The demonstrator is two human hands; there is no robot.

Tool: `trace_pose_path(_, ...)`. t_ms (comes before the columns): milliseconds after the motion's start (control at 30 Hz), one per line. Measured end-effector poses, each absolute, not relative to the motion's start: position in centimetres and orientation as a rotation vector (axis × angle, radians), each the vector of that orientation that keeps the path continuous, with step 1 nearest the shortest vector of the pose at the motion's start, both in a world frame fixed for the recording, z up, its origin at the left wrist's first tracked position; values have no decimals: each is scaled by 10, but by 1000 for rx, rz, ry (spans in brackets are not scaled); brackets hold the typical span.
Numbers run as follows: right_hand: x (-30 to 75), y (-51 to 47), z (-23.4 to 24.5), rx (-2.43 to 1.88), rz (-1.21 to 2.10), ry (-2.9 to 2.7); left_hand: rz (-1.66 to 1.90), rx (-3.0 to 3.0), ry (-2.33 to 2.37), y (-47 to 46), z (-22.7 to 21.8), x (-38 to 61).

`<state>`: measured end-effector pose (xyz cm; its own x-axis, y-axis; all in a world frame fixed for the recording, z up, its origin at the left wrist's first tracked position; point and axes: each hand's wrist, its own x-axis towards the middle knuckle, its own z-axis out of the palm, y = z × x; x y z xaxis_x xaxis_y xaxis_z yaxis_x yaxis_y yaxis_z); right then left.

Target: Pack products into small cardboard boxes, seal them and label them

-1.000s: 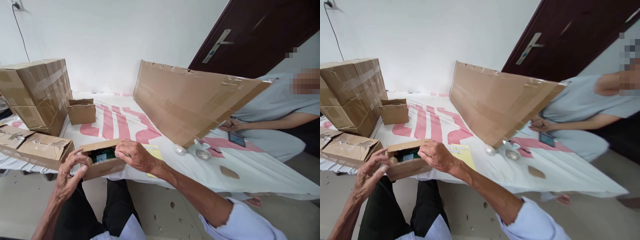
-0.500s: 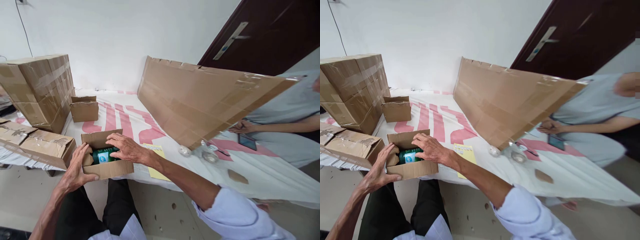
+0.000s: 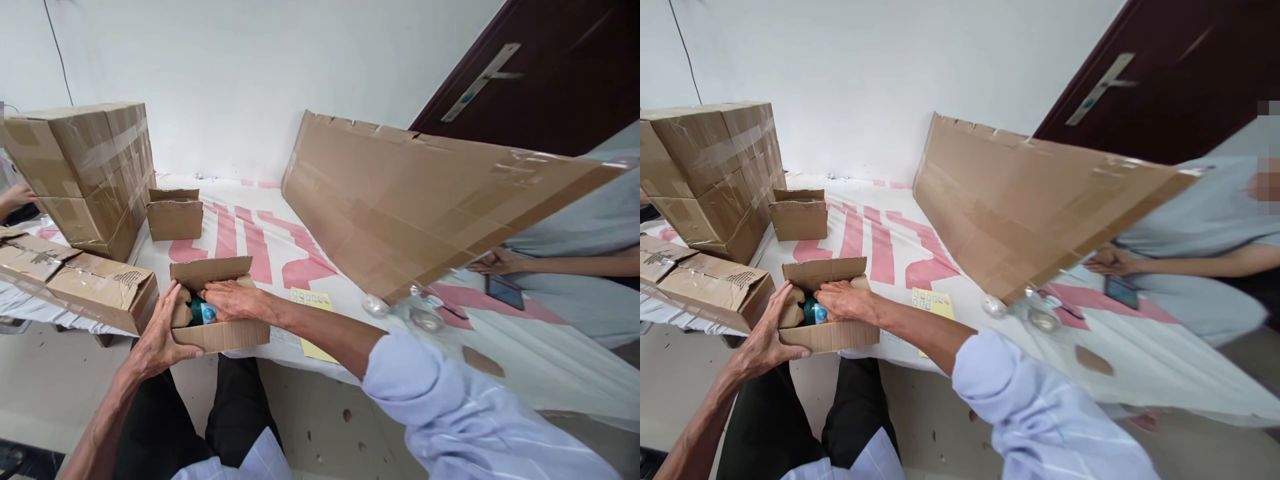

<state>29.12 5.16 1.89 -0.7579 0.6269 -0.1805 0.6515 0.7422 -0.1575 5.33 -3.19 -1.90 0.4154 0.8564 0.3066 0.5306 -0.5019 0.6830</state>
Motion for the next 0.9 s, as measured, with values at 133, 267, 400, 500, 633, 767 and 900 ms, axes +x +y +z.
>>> trace_pose_path(133, 286, 47, 18, 1086, -326, 2795, 900, 2185, 1225, -31, -22, 54)
trace_pose_path(267, 293, 40, 22, 1123, -371, 2831, 925, 2167, 1284, -31, -26, 54)
trace_pose_path(400, 306, 34, 30, 1230, -514, 2924, 924, 2108, 1286, -32, -22, 55)
trace_pose_path(500, 318, 33, 36, 1337, -703, 3055, 944, 2061, 1263, -33, -15, 57)
trace_pose_path(633, 334, 33, 42, 1408, -1248, 3235, 965, 2034, 1231, -32, -10, 58)
trace_pose_path(767, 344, 32, 48, 1379, -1873, 3179, 956, 2001, 1231, -28, -10, 52)
trace_pose_path(900, 344, 36, 62, 1215, -2191, 3193, 1047, 2024, 1267, -21, 6, 52)
